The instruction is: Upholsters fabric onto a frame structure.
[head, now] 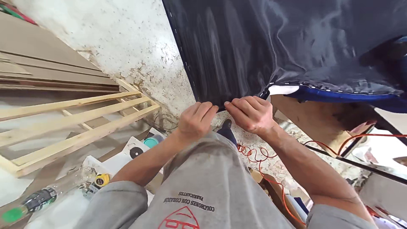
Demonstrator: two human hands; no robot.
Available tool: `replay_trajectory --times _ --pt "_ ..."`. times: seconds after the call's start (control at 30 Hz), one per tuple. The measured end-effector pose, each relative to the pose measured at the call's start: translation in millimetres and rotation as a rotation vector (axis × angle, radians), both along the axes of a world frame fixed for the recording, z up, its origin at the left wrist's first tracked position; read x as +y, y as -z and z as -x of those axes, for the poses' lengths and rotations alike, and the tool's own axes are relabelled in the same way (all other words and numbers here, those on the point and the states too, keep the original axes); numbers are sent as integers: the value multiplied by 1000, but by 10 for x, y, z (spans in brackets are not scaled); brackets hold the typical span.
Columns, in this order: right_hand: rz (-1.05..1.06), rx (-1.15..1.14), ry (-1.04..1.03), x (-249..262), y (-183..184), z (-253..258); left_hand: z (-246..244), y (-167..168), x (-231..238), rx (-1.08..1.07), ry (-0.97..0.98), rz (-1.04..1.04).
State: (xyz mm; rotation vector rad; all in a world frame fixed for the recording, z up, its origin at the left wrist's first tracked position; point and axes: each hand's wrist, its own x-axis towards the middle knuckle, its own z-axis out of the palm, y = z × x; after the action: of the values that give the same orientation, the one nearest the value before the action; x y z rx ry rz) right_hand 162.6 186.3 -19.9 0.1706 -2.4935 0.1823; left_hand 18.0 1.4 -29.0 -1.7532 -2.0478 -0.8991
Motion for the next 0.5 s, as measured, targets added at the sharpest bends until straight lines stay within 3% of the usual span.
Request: replay_trajectory --times 0.23,0.4,0.5 --pt "3 -210 -2 -2 -97 -92 -11 -192 49 32 48 168" --pt "51 -192 64 -66 -57 -143 -27 -312 40 -84 33 301" --pt "76 -175 131 -108 -52 -183 -64 -295 -46 -9 22 323"
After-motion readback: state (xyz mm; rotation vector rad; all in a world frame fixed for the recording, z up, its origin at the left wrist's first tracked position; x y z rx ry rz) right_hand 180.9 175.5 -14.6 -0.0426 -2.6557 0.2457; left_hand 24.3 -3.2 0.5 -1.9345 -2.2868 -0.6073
